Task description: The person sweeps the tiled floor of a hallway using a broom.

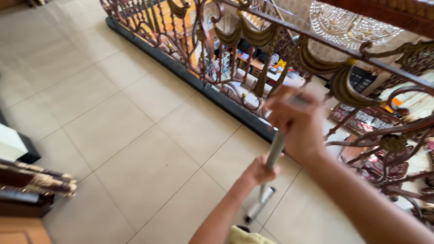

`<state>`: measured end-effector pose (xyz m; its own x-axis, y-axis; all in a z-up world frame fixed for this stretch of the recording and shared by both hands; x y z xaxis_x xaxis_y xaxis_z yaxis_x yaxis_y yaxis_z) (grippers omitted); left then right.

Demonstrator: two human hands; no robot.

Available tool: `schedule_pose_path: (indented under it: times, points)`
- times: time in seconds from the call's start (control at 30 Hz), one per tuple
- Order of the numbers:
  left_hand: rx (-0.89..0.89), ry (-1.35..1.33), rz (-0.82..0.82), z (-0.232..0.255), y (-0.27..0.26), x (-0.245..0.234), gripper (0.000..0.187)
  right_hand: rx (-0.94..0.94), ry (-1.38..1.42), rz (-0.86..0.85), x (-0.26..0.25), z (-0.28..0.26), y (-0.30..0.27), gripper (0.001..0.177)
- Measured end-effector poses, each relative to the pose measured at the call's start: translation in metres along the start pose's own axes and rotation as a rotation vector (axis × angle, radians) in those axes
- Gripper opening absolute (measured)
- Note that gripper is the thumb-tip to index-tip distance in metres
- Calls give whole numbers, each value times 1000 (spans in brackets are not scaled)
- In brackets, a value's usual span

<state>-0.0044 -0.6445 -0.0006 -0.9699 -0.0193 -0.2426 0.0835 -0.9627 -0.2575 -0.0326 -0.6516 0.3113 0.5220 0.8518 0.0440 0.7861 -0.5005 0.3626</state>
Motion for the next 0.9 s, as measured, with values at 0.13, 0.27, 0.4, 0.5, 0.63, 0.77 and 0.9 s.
schedule_pose_path:
  times: [0.13,0.27,0.4,0.5,0.63,0.77,0.9]
  points:
    - [114,213,230,-44,39,-12,32,60,148,-156,-21,69,-1,14]
    - [27,240,270,-72,28,-75,40,-154,363,-342,-12,103,4,21]
    - [-235,384,204,-98,39,-125,40,-156,497,-409,-11,119,18,26]
    - [-232,420,228,-96,59,-132,42,-173,462,-418,-28,120,39,29]
    - [-189,443,266,-76,90,-137,46,-93,419,-296,-77,119,43,25]
    - [-80,406,303,-10,116,-92,41,12,426,-127,-151,80,34,25]
    - [143,247,215,74,124,-26,31,-129,275,30,-208,-6,33,27]
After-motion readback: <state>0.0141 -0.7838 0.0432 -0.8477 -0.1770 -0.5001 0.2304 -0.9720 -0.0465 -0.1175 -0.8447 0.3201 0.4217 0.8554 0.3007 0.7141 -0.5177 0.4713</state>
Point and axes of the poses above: each hand's wrist, its own y-axis towards the middle knuckle, its own x-axis out of the palm, z = x × y, the point moved 9 cm from there along y, towards the middle knuckle, and after that the axes turned 14 degrees about -z, right-handed, at the moved point
